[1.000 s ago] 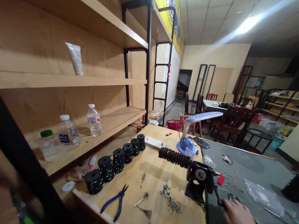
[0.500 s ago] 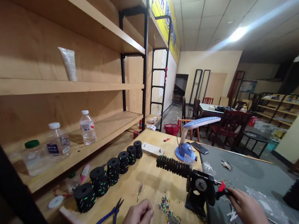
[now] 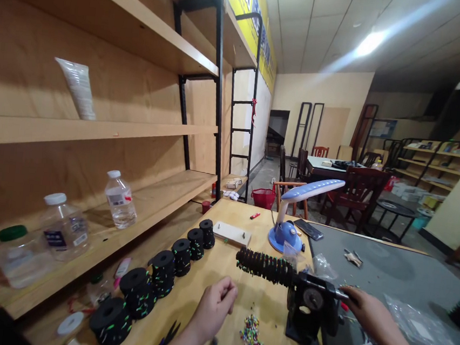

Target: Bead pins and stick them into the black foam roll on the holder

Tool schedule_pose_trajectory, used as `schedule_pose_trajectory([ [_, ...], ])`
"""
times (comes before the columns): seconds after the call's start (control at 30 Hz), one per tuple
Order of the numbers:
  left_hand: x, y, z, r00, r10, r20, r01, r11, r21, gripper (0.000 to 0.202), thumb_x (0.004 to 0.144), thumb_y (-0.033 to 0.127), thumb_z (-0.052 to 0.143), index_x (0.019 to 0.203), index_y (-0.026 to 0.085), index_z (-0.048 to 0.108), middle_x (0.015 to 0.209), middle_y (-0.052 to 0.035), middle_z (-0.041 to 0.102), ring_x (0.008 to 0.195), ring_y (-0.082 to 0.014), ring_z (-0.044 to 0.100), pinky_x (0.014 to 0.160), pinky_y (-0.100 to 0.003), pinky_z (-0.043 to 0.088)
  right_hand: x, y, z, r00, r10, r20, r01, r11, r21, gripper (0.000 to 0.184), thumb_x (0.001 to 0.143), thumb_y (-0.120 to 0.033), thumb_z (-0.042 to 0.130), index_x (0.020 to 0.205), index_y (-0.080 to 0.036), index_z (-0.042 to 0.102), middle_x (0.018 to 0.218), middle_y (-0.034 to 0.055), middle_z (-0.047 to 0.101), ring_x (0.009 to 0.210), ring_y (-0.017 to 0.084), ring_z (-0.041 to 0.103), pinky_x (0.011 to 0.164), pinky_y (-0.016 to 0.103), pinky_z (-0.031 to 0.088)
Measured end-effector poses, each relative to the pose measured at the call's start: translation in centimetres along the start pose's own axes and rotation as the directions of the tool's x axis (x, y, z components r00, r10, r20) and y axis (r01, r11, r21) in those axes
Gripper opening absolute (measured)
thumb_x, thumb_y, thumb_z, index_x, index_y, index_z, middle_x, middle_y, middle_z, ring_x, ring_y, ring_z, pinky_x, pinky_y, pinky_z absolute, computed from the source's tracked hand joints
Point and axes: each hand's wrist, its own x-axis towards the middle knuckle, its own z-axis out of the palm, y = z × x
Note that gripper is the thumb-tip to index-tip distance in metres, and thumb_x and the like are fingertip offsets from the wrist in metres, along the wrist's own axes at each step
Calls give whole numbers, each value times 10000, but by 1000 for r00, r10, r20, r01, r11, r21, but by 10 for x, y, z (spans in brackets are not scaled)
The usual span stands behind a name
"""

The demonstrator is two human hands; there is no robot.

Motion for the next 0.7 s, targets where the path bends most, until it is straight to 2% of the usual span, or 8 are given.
schedule_pose_trajectory([
  [0.2,26,-1,6,995,37,-88,-41,998,-51,237,788,357,568,635,193,490,476,61,459,462,-104,397,462,-204,278,1,6,22,1000,8,8,-8,999,52,253,778,-230,478,823,-268,724,791,44,777,744,262,727,601,272,507],
  [0.4,37,-6,12,994,0,-113,-15,991,-133,291,776,436,583,642,197,482,478,68,459,418,-86,383,415,-187,244,-1,14,39,999,-27,22,26,999,39,250,780,-239,443,725,-239,687,753,61,762,703,251,719,603,278,502],
  [0.57,38,2,15,994,-29,-109,8,982,-191,346,767,511,573,676,186,501,471,69,480,360,-62,356,384,-181,227,-3,18,46,999,-52,-15,53,997,48,257,780,-259,439,714,-241,686,729,58,757,662,256,715,568,282,501],
  [0.7,28,4,17,993,-81,-85,60,971,-230,372,750,535,594,788,170,536,498,50,542,337,-52,372,368,-176,211,-4,20,50,998,-50,-27,52,997,61,267,782,-256,440,711,-248,697,731,50,763,665,256,722,572,279,512],
])
